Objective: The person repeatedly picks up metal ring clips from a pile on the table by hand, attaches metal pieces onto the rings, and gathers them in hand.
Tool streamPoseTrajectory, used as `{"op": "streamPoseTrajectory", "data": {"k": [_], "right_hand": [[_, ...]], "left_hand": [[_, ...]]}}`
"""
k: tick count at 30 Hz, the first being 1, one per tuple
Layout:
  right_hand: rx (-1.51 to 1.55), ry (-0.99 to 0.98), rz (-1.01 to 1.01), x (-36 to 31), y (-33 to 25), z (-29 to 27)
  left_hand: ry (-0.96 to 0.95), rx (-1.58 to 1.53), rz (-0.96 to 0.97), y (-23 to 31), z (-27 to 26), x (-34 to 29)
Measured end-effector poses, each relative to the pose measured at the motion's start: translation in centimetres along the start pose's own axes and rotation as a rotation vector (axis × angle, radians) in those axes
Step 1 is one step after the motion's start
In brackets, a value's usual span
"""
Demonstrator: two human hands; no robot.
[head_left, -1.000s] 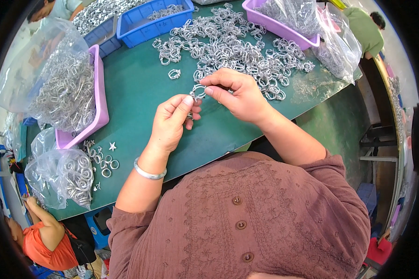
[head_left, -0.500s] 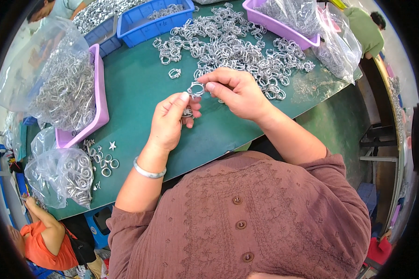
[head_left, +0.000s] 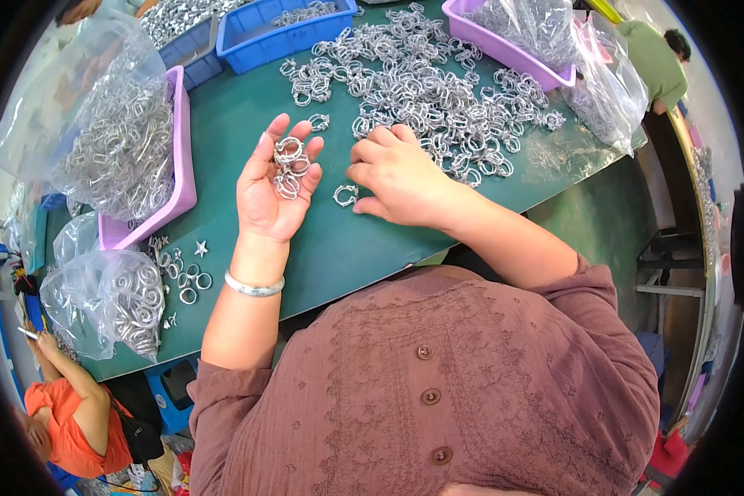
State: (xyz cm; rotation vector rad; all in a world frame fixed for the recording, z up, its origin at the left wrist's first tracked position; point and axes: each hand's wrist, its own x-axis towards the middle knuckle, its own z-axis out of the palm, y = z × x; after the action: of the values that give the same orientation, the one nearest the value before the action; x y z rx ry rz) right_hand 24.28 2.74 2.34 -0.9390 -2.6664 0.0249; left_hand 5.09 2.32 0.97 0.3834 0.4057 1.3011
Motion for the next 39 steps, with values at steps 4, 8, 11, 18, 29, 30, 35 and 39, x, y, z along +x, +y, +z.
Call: {"op": "streamPoseTrajectory", "data": {"k": [4,8,11,18,29,30,35,39], "right_hand": [[0.077,0.043,0.009,-0.3,0.1,0.5],[0.209,0.1,0.011,-0.3,1.0,-0.1],[0.456,0.093,0.003,-0.1,1.8,-1.6],[0.572,0.089,-0.147,0.0,2.3,-3.2],[0.783,0.287,0.155,-0.2,0.8,-2.2],[0.783,0.286,0.154,-0.2,0.5,-2.2],[0.683,0.425,0.138,-0.2,0.0,-2.0],[0.685,0.443,0.139,-0.3,-0.3,-1.9]], "left_hand": [[0.054,0.027,0.0,-0.2,0.0,0.0],[0.126,0.31,0.003,-0.2,-0.7,0.1],[0.156,0.486,-0.121,-0.4,0.2,-0.1],[-0.13,0.544,-0.482,-1.3,0.6,-0.8],[-0.209,0.191,-0.34,-1.5,0.6,-0.8],[-0.19,0.193,-0.334,-1.5,0.7,-0.9],[-0.172,0.209,-0.335,-1.6,1.0,-0.9],[-0.181,0.232,-0.322,-1.7,0.8,-0.9]]}}
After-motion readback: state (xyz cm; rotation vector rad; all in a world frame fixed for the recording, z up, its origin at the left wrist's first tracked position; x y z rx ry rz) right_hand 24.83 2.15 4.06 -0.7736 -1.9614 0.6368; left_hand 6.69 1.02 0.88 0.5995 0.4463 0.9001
